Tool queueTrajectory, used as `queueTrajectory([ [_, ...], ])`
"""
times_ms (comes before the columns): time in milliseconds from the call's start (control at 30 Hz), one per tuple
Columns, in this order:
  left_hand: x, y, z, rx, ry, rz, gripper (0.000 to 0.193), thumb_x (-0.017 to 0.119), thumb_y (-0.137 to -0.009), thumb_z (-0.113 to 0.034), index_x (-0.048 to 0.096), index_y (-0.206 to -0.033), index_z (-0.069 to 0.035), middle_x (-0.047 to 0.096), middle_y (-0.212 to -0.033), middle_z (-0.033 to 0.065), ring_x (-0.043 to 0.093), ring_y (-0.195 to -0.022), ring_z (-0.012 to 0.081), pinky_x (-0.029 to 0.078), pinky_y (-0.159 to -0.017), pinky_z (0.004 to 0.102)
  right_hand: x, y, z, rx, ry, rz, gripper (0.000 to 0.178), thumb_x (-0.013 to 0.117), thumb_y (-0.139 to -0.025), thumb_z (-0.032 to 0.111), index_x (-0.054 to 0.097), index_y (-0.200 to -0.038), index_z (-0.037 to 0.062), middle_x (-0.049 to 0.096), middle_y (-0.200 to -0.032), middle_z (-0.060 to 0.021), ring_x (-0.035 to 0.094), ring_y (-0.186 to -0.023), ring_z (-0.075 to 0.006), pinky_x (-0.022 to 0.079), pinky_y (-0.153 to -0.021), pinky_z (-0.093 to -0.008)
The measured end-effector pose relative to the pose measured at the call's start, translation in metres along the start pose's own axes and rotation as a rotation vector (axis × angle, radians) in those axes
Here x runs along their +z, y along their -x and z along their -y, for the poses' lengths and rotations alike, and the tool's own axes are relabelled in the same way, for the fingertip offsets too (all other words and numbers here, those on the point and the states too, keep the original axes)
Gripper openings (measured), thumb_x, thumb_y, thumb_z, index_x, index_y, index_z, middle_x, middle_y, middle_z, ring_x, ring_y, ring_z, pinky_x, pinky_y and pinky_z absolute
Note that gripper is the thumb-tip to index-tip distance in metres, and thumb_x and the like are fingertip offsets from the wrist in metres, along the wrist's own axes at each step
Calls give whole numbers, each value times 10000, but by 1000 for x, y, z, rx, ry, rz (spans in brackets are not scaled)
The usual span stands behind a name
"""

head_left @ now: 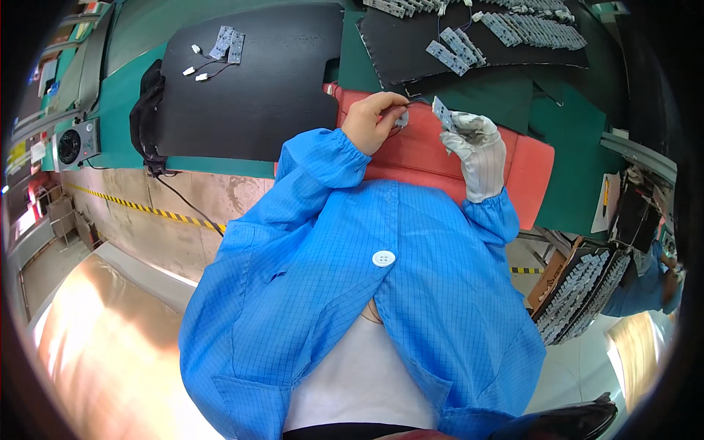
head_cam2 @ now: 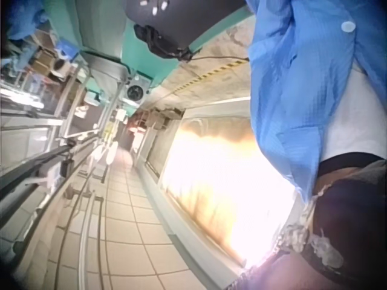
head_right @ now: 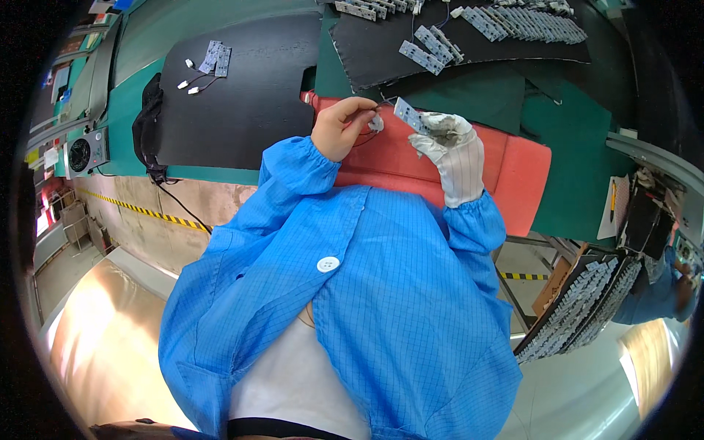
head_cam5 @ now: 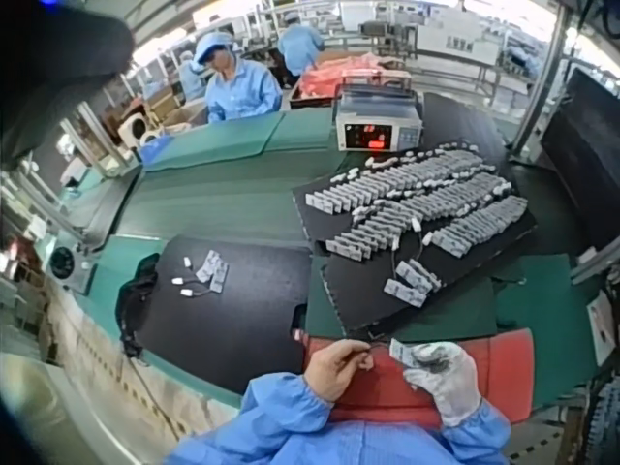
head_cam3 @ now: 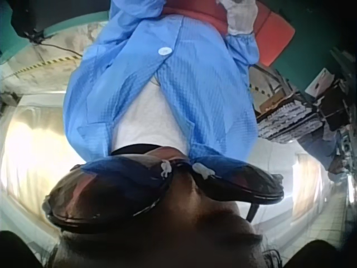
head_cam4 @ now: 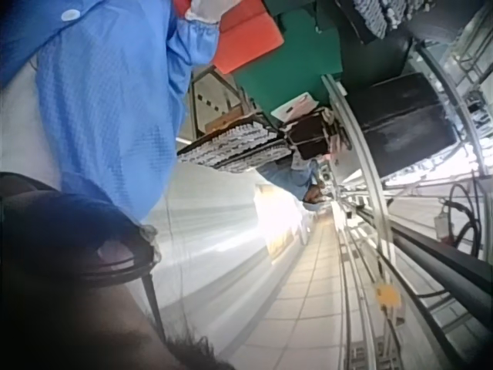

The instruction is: Inspecting and assembling small electronic circuit board components at a manual assembly station.

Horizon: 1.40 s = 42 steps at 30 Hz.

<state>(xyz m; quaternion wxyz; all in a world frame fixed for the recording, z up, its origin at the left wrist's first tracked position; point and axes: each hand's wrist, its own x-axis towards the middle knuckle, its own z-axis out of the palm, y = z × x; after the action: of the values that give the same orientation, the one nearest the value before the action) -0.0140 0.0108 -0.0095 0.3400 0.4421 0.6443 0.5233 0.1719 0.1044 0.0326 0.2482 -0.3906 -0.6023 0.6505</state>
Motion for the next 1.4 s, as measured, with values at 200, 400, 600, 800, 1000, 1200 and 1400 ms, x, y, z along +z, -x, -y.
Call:
queueTrajectory([
  [200,4,11,7,351,-292,-29,212,602,-789,71,595,-991,6,609,-924,153,627,-823,285,517,-728,320,-7,6,4,-115,-86,18,365,704,-692,-66,544,-1016,-17,628,-969,-145,598,-726,-158,502,-605,-262],
  [400,1,8,10,413,-295,26,170,622,-795,9,585,-958,-21,592,-915,138,609,-802,307,516,-677,351,-15,7,6,-86,-79,44,380,715,-671,-73,548,-1007,-20,619,-1003,-136,594,-743,-163,503,-595,-262],
  [600,1,9,11,396,-306,13,228,603,-789,69,576,-1005,-1,607,-937,145,623,-840,286,521,-735,322,-15,7,5,-75,-54,6,387,717,-669,-82,561,-1019,-28,622,-1012,-140,605,-766,-168,504,-597,-262],
  [800,1,6,9,330,-195,21,188,625,-791,19,591,-972,-18,602,-906,143,611,-814,298,515,-689,340,-16,5,0,-126,-47,4,377,704,-671,-110,570,-1013,-28,625,-1021,-147,611,-772,-172,505,-593,-262],
  [1000,3,7,17,420,-226,23,193,642,-779,12,601,-965,-18,611,-911,144,610,-830,296,514,-707,339,-17,5,0,-108,-84,-10,374,701,-670,-113,576,-1011,-25,624,-1018,-145,615,-783,-181,500,-582,-261],
  [1200,3,8,23,447,-280,-23,194,650,-758,0,614,-944,-43,620,-875,130,605,-808,297,503,-695,366,-15,5,11,-224,430,-22,247,701,-682,15,637,-919,-2,656,-878,-78,605,-633,-102,491,-573,-221],
  [1400,1,8,15,422,-304,33,167,636,-774,5,607,-931,-45,612,-867,138,599,-792,310,504,-673,370,-14,-3,9,-56,316,-106,226,665,-739,131,638,-925,5,645,-806,-84,612,-610,-122,506,-527,-242],
])
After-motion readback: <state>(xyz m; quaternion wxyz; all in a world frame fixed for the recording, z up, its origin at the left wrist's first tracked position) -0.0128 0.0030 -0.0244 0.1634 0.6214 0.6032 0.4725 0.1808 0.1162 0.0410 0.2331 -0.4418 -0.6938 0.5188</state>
